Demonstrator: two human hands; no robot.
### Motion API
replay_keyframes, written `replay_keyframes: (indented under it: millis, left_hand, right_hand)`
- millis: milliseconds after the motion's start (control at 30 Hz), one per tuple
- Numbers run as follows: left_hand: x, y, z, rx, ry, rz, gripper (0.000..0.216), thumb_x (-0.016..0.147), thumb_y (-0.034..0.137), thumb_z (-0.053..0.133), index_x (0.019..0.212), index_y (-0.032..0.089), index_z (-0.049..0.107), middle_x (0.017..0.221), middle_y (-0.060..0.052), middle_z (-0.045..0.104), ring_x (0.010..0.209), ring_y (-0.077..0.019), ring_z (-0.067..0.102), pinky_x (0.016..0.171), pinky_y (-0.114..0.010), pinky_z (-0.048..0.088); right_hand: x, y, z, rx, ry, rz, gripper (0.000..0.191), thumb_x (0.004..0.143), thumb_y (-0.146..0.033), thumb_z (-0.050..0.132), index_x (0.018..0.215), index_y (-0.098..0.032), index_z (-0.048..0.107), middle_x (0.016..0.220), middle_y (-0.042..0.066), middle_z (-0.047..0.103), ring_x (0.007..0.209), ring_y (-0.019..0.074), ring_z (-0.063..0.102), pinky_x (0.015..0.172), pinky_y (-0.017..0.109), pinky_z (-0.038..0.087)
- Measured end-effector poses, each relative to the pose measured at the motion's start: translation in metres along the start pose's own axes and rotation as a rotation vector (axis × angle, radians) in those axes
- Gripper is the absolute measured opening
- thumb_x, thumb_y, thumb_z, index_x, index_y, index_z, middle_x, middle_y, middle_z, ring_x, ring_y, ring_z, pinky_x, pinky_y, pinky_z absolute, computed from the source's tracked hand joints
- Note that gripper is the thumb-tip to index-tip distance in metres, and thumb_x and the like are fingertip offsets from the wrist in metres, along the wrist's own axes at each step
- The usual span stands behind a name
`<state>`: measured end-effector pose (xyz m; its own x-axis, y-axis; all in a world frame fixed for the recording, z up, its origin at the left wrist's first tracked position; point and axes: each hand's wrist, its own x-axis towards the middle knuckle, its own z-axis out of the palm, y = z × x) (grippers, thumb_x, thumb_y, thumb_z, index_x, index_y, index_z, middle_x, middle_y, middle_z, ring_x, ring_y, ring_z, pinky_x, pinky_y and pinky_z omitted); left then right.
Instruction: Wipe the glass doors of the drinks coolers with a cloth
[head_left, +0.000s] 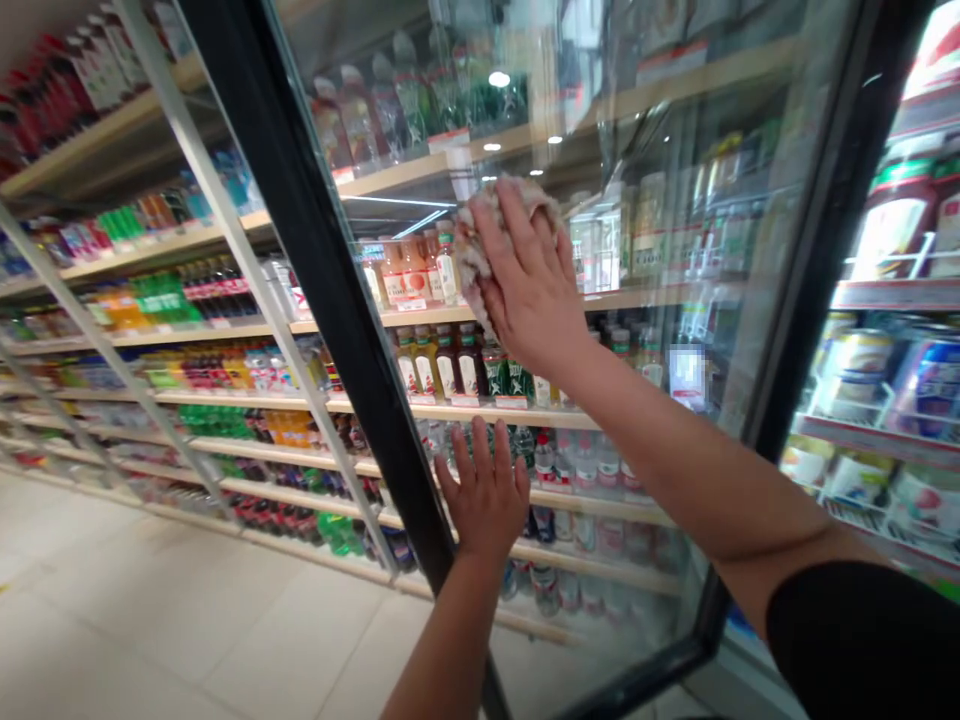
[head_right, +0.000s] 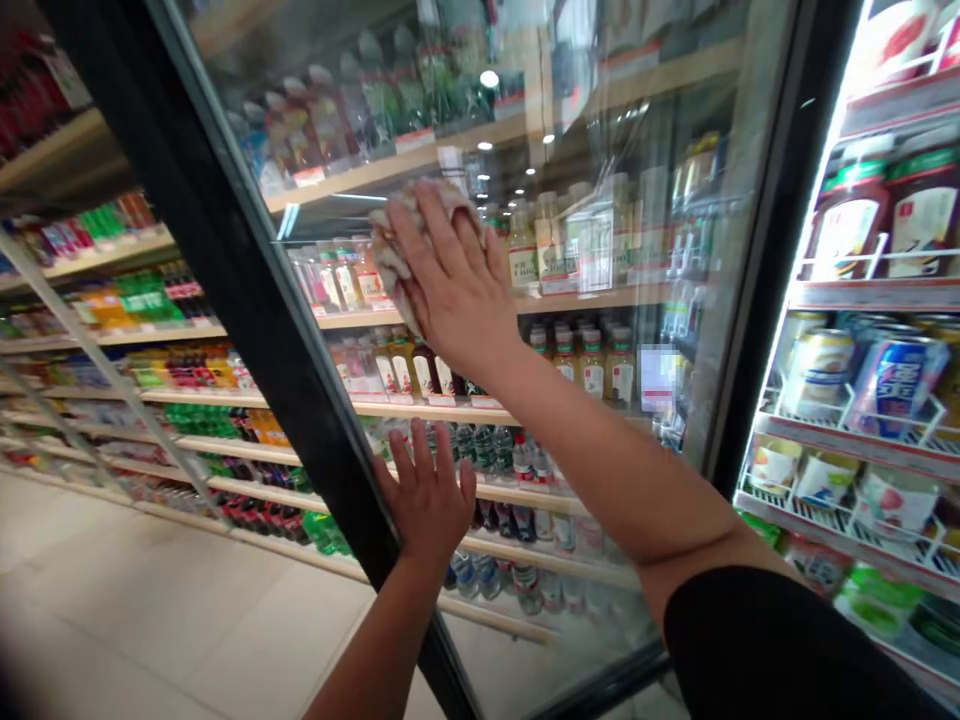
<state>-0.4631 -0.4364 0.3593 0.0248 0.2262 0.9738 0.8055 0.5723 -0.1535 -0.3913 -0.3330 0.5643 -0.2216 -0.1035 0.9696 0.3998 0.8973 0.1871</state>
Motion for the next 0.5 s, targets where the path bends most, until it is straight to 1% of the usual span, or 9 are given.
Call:
replay_keyframes:
  millis: [67, 133, 200, 233, 367, 400, 500]
  left_hand:
    - [0.001, 0.000, 0.001, -0.010, 0.002, -0.001, 0.079, 0.092, 0.029, 0.060, 0.158, 0.015, 0.019, 0.160, -0.017, 0.030, 0.155, -0.0318, 0.007, 0.125, -0.061, 0.012]
    - [0.002, 0.000, 0.001, -0.015, 0.015, 0.009, 0.079, 0.093, 0.028, 0.060, 0.158, 0.015, 0.019, 0.160, -0.017, 0.030, 0.155, -0.0316, 0.006, 0.126, -0.060, 0.011]
    - [0.002, -0.001, 0.001, -0.013, 0.024, 0.014, 0.078, 0.093, 0.028, 0.059, 0.158, 0.015, 0.019, 0.160, -0.017, 0.030, 0.155, -0.0315, 0.007, 0.126, -0.060, 0.011]
    - [0.002, -0.001, 0.002, -0.009, 0.021, 0.014, 0.077, 0.093, 0.029, 0.059, 0.158, 0.014, 0.020, 0.160, -0.017, 0.031, 0.155, -0.0315, 0.007, 0.126, -0.061, 0.012]
    - [0.002, -0.002, 0.002, 0.009, -0.010, 0.008, 0.077, 0.092, 0.029, 0.060, 0.158, 0.014, 0.022, 0.159, -0.018, 0.033, 0.155, -0.0321, 0.007, 0.125, -0.062, 0.013]
    - [0.002, -0.002, 0.001, 0.010, -0.007, 0.010, 0.078, 0.092, 0.029, 0.060, 0.158, 0.014, 0.021, 0.159, -0.018, 0.033, 0.155, -0.0321, 0.007, 0.125, -0.062, 0.014]
    - [0.002, 0.000, 0.000, 0.014, 0.010, 0.015, 0.077, 0.093, 0.029, 0.059, 0.158, 0.015, 0.020, 0.159, -0.018, 0.032, 0.154, -0.0316, 0.007, 0.125, -0.062, 0.013]
  right_hand:
    - [-0.020, -0.006, 0.003, 0.004, -0.026, -0.126, 0.059, 0.103, -0.037, 0.034, 0.160, -0.026, 0.025, 0.166, 0.003, 0.027, 0.149, 0.0265, 0.032, 0.124, 0.049, 0.021]
    - [-0.044, -0.009, 0.005, 0.015, -0.079, -0.286, 0.062, 0.102, -0.038, 0.039, 0.160, -0.031, 0.021, 0.166, -0.001, 0.028, 0.147, 0.0243, 0.034, 0.125, 0.047, 0.021]
    - [-0.058, -0.007, 0.006, 0.024, -0.119, -0.369, 0.064, 0.101, -0.038, 0.041, 0.161, -0.033, 0.018, 0.166, -0.002, 0.028, 0.147, 0.0228, 0.036, 0.126, 0.047, 0.020]
    - [-0.061, -0.004, 0.006, 0.028, -0.124, -0.372, 0.064, 0.101, -0.037, 0.041, 0.161, -0.033, 0.017, 0.166, -0.002, 0.027, 0.147, 0.0227, 0.036, 0.126, 0.047, 0.020]
    - [-0.057, 0.004, 0.005, 0.032, -0.086, -0.267, 0.067, 0.101, -0.038, 0.042, 0.162, -0.030, 0.015, 0.167, 0.002, 0.025, 0.148, 0.0268, 0.034, 0.125, 0.050, 0.020]
    - [-0.057, 0.004, 0.005, 0.036, -0.090, -0.285, 0.067, 0.101, -0.037, 0.042, 0.162, -0.029, 0.015, 0.167, 0.002, 0.025, 0.148, 0.0267, 0.034, 0.125, 0.049, 0.021]
    - [-0.054, 0.005, 0.003, 0.062, -0.146, -0.450, 0.067, 0.102, -0.035, 0.041, 0.161, -0.032, 0.012, 0.167, -0.002, 0.025, 0.147, 0.0226, 0.035, 0.126, 0.046, 0.020]
